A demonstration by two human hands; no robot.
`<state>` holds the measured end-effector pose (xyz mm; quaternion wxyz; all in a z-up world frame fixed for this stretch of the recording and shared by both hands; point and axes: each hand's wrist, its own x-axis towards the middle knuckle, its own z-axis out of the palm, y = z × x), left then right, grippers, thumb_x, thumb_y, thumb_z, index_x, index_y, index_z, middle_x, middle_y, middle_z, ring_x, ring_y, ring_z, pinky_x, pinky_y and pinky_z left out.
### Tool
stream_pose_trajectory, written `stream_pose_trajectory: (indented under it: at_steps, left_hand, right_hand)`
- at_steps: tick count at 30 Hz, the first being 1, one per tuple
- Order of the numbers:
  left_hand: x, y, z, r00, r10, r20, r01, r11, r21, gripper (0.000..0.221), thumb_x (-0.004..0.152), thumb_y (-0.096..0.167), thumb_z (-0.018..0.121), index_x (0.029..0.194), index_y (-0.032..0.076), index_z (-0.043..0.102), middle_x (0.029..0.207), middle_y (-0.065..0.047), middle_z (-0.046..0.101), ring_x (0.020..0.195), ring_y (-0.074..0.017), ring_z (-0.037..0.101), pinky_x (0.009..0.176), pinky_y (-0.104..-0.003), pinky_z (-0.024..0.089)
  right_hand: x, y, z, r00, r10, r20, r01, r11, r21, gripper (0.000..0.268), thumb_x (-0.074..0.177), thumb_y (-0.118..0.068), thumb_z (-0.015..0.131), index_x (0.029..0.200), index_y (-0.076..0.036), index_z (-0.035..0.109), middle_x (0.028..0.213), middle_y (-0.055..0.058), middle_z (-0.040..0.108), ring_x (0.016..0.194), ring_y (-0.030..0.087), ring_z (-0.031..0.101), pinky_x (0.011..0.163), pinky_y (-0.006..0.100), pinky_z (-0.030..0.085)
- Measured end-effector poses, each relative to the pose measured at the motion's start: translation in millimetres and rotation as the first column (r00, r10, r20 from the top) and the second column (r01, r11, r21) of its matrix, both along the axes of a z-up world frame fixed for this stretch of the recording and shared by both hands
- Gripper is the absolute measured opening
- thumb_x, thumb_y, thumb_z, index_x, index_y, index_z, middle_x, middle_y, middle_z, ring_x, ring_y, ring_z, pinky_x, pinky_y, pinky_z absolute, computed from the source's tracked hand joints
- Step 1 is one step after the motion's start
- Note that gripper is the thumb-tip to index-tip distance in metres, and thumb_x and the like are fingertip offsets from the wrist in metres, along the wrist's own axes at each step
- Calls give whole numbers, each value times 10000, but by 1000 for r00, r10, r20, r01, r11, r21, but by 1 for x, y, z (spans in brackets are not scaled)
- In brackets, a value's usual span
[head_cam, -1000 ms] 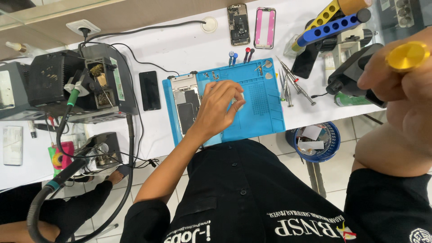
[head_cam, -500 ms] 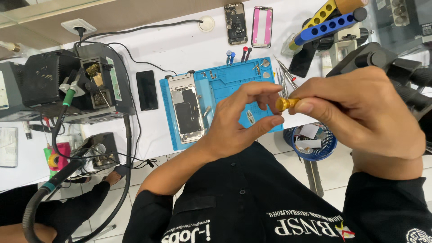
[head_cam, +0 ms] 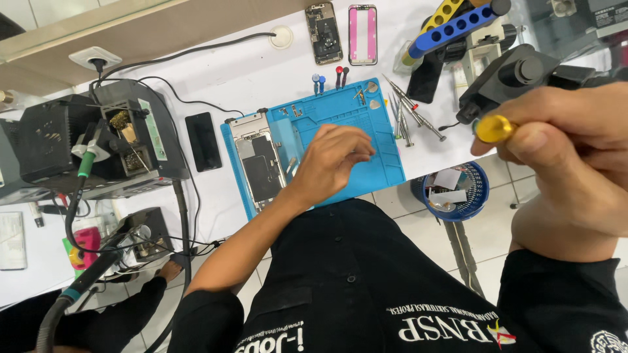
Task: The person places a smartphone screen assembly into a blue repair jig and secures it. They then use a screwdriver to tighten screws on the jig's clamps, handling a roll of tape and a small yellow bottle during the process.
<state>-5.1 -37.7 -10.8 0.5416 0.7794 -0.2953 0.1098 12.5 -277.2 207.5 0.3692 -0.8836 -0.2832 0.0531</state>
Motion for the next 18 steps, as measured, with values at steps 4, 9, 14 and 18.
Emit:
stream_pose_trajectory:
  at_steps: [4,9,14,18]
  left_hand:
    - [8,6,-30,1000,16,-6,-16,993,119,203,945,-54,735,1029,112,652,982,-15,732,1158,-252,671,968,-432,391]
    - [22,1,-48,1000,-30,-1,30,982,189,170,975,-32,678,916,117,622,1014,-6,727,1176,-297,631,933,-459,373]
    - [33,-2,-65,983,-113,-144,162,904,396,105,970,133,703,880,108,656,1348,-123,643,1259,-337,590,983,-523,413]
    - [78,3,-30,826,-280,-489,515,726,456,542,796,-75,536,1291,140,584,1554,-118,479,1474,-321,379,1140,-573,260]
  right_hand:
    - [-10,-12,-7,999,-5,42,1,995,97,513,976,-315,342,887,67,672,711,132,667,449,146,545,451,235,394]
    - [-16,-24,-9,997,50,60,-53,998,44,555,962,-414,314,878,-18,694,762,71,727,555,147,698,494,239,521]
    - [-28,-29,-23,999,-23,45,15,985,170,495,948,-320,371,825,36,693,575,88,645,336,133,452,373,230,338]
    - [-41,-27,-44,990,-121,74,96,956,278,418,913,-245,466,783,100,665,699,152,699,489,209,664,447,245,485]
